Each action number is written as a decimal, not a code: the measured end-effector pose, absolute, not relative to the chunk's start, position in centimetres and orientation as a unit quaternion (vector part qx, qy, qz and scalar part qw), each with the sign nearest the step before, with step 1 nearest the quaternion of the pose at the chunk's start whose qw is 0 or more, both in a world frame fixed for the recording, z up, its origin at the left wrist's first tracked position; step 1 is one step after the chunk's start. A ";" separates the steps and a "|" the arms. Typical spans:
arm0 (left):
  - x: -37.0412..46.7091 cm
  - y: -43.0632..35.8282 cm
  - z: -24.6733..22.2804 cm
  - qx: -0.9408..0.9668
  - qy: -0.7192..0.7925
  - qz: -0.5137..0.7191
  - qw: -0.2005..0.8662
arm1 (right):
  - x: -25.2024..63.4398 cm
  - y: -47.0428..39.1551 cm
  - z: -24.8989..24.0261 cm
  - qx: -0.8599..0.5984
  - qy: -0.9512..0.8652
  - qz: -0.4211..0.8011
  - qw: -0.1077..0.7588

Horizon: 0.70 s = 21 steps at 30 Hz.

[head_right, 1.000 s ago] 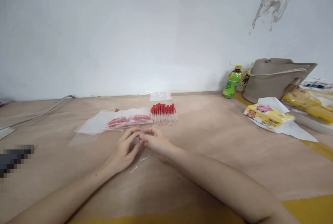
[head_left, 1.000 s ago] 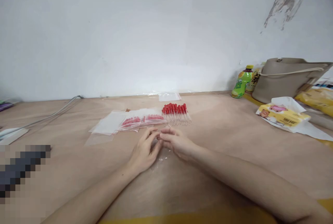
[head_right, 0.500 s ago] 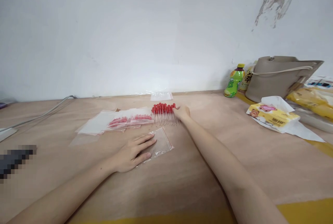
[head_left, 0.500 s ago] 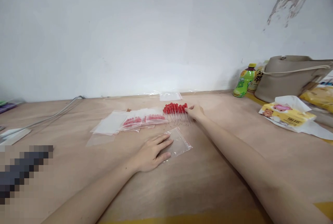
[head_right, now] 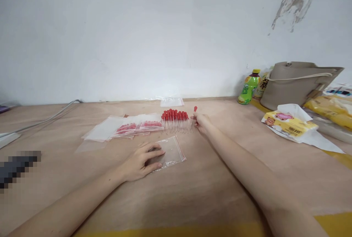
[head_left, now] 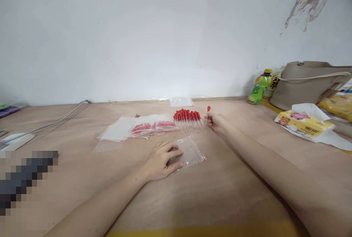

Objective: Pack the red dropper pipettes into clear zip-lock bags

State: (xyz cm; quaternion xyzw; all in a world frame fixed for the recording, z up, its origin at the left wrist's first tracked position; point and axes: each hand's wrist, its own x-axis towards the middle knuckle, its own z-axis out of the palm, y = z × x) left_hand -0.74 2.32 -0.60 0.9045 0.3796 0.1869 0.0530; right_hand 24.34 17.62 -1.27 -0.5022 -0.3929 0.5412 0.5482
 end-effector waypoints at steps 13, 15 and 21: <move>-0.8 2.7 -0.6 0.896 0.393 0.180 0.103 | 24.1 8.6 -2.7 -0.449 -0.500 0.474 0.570; -0.8 2.7 -0.6 0.897 0.389 0.181 0.104 | 23.8 8.5 -2.7 -0.445 -0.500 0.481 0.566; -0.8 2.6 -0.4 0.899 0.382 0.186 0.108 | 24.5 8.2 -2.9 -0.402 -0.504 0.595 0.480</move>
